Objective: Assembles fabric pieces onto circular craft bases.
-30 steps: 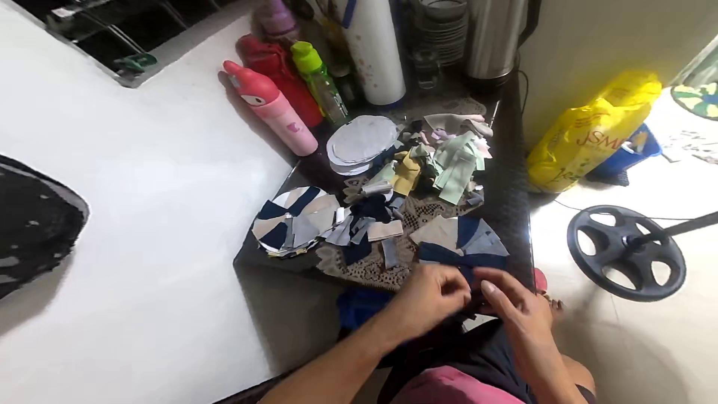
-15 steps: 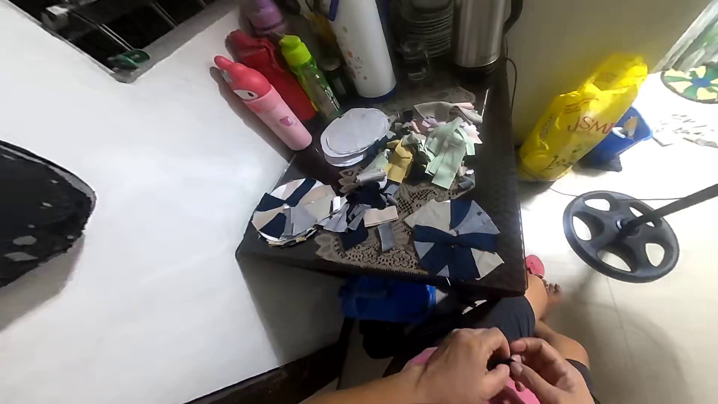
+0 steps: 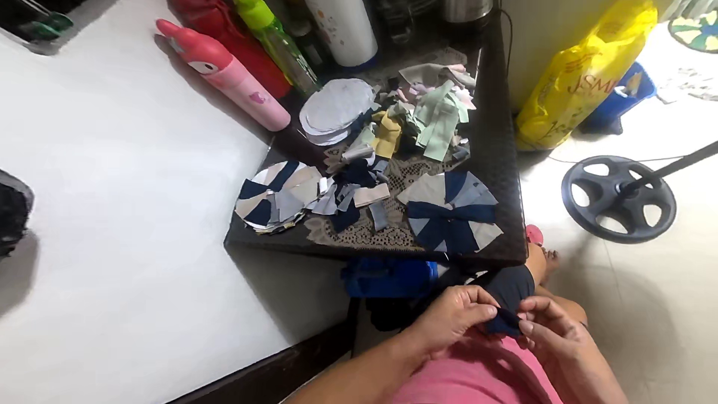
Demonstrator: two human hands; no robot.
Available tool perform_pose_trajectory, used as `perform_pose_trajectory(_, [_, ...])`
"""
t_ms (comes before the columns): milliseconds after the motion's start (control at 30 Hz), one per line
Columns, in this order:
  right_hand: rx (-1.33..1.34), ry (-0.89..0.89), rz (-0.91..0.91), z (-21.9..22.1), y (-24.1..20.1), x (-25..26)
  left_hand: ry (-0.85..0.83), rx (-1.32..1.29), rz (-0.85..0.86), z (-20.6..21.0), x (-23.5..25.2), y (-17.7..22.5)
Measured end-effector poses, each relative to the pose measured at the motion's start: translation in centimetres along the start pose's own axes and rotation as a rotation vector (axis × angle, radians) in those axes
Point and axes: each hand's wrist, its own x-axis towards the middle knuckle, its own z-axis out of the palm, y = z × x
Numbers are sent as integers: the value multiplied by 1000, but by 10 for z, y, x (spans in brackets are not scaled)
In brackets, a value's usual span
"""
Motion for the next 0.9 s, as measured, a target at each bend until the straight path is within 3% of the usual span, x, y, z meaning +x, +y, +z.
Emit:
perform_pose_trajectory(233, [-98, 8, -73, 1, -2, 1, 184, 345, 135, -16, -8, -5])
perform_pose_trajectory(300, [-263, 2, -205, 3, -1, -1, 159, 266, 83, -16, -12, -3])
perform_pose_trajectory(467, [-948, -15, -727, 16, 11, -9, -28, 71, -86, -14, -13, 3])
perform_pose_trajectory(633, [-1188, -80, -968, 24, 27, -12, 22, -82, -120, -6, -9, 6])
perform_pose_trajectory(767, [-916, -62, -863, 14, 17, -12, -32, -46, 20, -9, -10, 6])
perform_pose_trajectory(900, [-501, -158, -406, 4, -2, -3, -54, 23, 121, -7, -14, 7])
